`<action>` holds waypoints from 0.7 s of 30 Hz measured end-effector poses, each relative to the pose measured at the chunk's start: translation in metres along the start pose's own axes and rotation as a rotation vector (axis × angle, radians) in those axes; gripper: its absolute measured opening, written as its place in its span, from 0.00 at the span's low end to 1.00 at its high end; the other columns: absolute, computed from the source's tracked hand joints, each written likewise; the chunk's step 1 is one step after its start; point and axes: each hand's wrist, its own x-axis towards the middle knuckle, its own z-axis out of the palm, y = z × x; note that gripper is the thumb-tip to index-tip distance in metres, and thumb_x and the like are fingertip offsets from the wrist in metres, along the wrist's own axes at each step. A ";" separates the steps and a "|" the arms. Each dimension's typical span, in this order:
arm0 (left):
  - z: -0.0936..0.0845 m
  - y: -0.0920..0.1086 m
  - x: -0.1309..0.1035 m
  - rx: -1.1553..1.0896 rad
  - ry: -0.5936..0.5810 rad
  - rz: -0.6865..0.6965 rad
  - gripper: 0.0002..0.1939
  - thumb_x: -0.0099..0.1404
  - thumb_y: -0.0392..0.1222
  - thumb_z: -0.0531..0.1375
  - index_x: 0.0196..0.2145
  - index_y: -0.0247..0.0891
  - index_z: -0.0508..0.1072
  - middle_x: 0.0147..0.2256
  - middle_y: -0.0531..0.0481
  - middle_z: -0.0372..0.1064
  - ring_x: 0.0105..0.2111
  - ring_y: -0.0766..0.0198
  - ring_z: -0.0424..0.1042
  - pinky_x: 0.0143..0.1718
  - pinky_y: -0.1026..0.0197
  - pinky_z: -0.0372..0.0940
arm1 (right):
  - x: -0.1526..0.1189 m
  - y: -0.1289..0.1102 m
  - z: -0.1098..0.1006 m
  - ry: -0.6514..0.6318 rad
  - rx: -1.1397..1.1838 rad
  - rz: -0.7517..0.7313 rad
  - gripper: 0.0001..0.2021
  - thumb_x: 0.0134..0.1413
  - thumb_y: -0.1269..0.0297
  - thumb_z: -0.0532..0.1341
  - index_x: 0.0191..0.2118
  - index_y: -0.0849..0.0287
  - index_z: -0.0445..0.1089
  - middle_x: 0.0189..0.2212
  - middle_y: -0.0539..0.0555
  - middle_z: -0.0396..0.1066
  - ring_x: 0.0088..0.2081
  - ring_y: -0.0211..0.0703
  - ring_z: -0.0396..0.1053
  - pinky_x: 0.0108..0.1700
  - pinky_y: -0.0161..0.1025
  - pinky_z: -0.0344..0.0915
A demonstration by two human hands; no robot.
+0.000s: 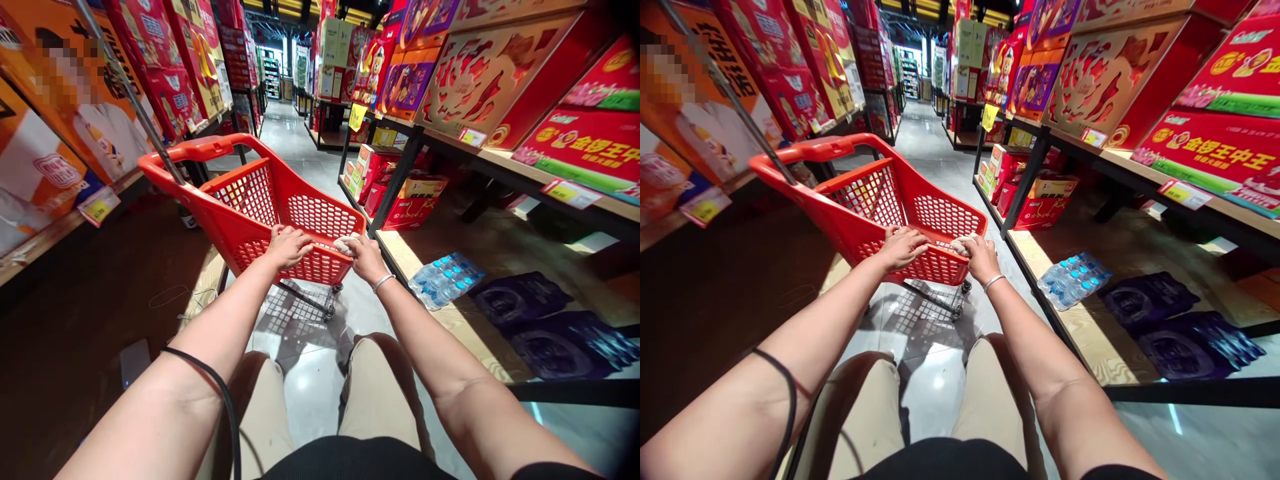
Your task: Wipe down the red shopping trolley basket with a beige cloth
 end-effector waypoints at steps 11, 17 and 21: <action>0.003 -0.024 0.001 -0.038 0.011 -0.006 0.18 0.72 0.55 0.51 0.48 0.55 0.79 0.47 0.50 0.75 0.53 0.52 0.65 0.64 0.38 0.38 | -0.031 -0.030 0.012 0.099 0.103 -0.316 0.24 0.60 0.76 0.56 0.60 0.51 0.70 0.60 0.53 0.68 0.59 0.48 0.61 0.64 0.49 0.57; 0.001 -0.020 -0.002 -0.039 0.007 -0.021 0.18 0.72 0.52 0.52 0.52 0.59 0.77 0.46 0.51 0.75 0.53 0.53 0.65 0.66 0.35 0.37 | -0.054 -0.006 0.048 0.170 -0.185 -0.364 0.18 0.65 0.73 0.56 0.51 0.46 0.77 0.58 0.51 0.68 0.62 0.50 0.53 0.68 0.53 0.53; 0.005 -0.009 -0.008 -0.024 0.026 -0.002 0.20 0.71 0.45 0.52 0.56 0.60 0.73 0.50 0.52 0.73 0.56 0.52 0.63 0.67 0.30 0.30 | -0.064 -0.009 0.072 0.173 -0.343 -0.286 0.18 0.63 0.73 0.57 0.53 0.49 0.75 0.62 0.56 0.63 0.65 0.57 0.47 0.65 0.59 0.54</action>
